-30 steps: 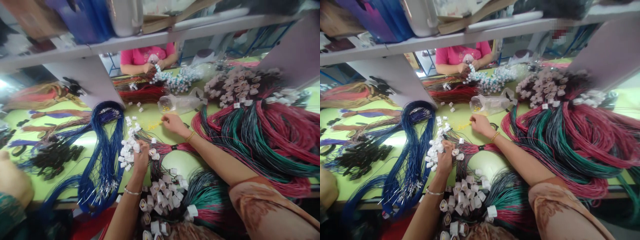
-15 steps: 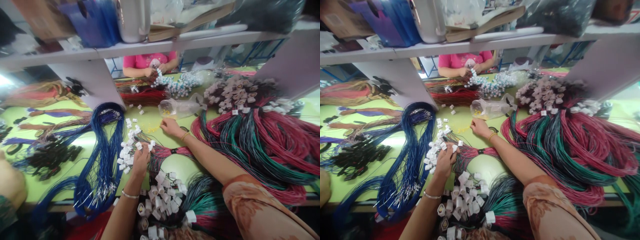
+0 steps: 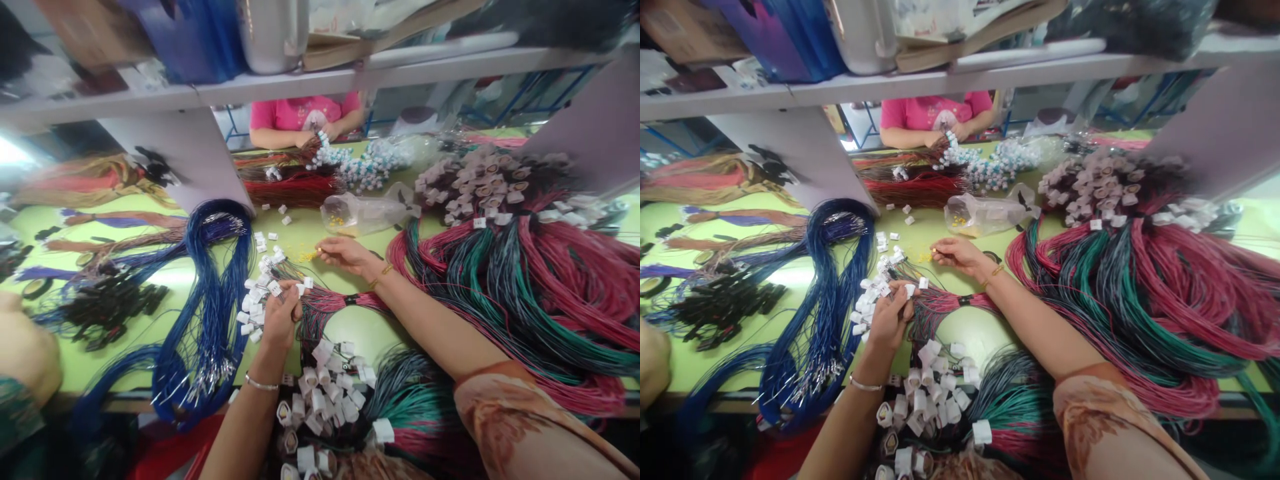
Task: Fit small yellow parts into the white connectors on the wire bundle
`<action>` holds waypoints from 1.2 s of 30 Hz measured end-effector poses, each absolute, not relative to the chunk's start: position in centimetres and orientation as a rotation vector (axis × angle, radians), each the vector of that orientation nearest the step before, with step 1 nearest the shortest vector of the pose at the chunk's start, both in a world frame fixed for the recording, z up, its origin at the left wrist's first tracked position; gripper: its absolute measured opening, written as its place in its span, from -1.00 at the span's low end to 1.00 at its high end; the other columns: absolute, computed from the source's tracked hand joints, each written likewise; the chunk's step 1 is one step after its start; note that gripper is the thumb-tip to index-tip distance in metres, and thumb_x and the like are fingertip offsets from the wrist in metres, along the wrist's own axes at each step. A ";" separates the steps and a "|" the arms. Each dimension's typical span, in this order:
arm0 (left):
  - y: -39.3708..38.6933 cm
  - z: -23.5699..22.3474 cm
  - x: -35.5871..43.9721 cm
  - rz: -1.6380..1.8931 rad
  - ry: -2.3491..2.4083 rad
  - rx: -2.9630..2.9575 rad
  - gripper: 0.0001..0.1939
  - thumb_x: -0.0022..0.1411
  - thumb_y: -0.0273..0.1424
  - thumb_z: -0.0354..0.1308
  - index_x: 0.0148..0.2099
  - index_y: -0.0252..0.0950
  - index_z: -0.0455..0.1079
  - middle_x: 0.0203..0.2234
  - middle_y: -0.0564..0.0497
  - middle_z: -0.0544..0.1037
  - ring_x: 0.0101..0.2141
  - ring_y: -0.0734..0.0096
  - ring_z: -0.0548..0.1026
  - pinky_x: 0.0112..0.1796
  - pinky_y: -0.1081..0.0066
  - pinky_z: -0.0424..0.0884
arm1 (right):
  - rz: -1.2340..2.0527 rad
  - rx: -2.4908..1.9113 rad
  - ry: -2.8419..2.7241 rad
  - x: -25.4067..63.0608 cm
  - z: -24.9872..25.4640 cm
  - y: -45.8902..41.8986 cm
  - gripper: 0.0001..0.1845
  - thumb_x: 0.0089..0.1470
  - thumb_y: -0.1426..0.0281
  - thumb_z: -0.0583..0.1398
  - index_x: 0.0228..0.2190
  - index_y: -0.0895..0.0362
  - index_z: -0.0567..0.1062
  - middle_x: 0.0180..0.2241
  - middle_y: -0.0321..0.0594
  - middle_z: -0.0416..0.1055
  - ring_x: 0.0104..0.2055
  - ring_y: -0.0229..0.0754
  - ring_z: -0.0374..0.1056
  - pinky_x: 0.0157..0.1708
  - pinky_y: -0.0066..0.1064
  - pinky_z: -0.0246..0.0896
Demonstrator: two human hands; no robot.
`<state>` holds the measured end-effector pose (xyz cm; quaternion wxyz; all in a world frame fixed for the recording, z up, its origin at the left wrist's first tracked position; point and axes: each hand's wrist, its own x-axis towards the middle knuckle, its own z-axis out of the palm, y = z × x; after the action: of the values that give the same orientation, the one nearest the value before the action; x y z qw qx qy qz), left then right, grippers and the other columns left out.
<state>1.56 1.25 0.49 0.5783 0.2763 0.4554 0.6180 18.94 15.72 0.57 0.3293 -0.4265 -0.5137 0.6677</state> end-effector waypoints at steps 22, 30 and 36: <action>1.3 -0.4 1.3 1.532 0.993 0.525 -0.51 -0.14 -0.19 0.57 -0.22 -0.34 0.54 -0.46 0.02 0.57 -0.52 0.55 0.45 -0.49 0.53 0.31 | 1.531 -0.685 -1.715 16.3 4.7 9.4 -0.95 0.11 0.44 0.23 -0.34 0.16 0.52 -0.47 -0.31 0.47 -0.46 -0.31 0.36 -0.36 -0.43 0.30; 1.4 -1.0 1.0 1.553 0.963 0.605 -0.56 -0.05 -0.26 0.54 -0.13 -0.30 0.56 -0.40 0.02 0.62 -0.44 0.51 0.51 -0.30 0.44 0.43 | 0.847 -0.623 -2.139 16.2 5.6 8.1 -0.88 0.14 0.55 0.13 -0.32 0.14 0.45 -0.39 -0.26 0.48 -0.36 -0.27 0.33 -0.27 -0.41 0.20; 1.4 -1.1 1.0 1.564 0.995 0.588 -0.57 -0.13 -0.30 0.57 -0.18 -0.29 0.58 -0.34 -0.01 0.66 -0.35 0.44 0.57 -0.17 0.38 0.46 | 0.845 -0.773 -2.207 16.1 6.2 7.2 -0.91 0.14 0.51 0.10 -0.32 0.08 0.31 -0.45 -0.31 0.44 -0.43 -0.27 0.28 -0.33 -0.43 0.13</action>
<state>1.01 1.37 -1.05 0.5634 0.2497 0.4225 0.6646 16.05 7.22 6.15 0.3217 -0.2942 -0.8405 0.3219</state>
